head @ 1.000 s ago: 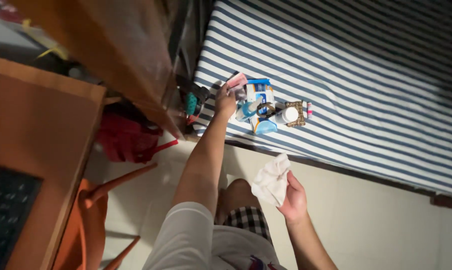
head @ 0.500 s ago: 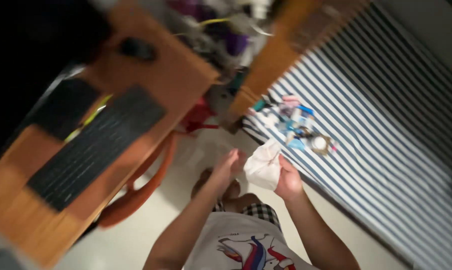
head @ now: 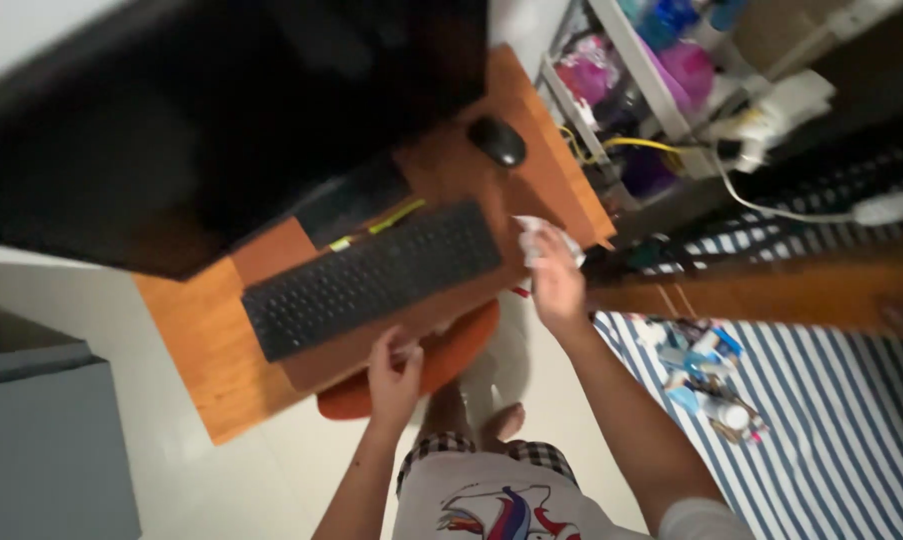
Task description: Cleaning a computer monitor and speakers using wet wipes.
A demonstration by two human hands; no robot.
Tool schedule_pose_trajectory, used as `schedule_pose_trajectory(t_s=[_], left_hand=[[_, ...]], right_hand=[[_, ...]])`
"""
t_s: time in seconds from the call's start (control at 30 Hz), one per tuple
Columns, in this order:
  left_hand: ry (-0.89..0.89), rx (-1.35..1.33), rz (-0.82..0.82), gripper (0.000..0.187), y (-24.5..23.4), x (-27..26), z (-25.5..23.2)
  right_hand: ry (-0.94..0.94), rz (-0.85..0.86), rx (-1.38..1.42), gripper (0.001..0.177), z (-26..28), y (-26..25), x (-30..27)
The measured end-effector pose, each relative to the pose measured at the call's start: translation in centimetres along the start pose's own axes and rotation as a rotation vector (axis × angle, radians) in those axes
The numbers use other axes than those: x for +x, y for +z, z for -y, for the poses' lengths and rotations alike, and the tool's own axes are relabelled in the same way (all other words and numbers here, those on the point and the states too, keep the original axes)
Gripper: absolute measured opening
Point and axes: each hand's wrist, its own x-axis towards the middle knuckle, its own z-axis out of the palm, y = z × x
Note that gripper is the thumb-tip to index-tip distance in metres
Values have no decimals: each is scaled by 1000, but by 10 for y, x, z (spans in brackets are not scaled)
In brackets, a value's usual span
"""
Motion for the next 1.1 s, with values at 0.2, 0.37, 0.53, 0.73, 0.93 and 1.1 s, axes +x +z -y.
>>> schedule_pose_trajectory(t_s=[0.2, 0.37, 0.53, 0.73, 0.93, 1.1], left_hand=[[56, -117, -161, 44, -54, 124, 33], [281, 439, -105, 40, -28, 206, -24], [528, 1000, 53, 50, 14, 317, -3], [534, 1185, -18, 41, 37, 394, 67], [552, 1073, 8, 32, 43, 399, 69], [442, 1177, 100, 22, 24, 404, 131]], right_hand=[[24, 445, -879, 56, -66, 47, 42], [25, 419, -890, 57, -78, 53, 63], [5, 390, -948, 57, -73, 54, 66], [6, 403, -962, 62, -73, 53, 66], [-2, 417, -933, 65, -66, 50, 68], [-36, 358, -863, 62, -65, 48, 70]])
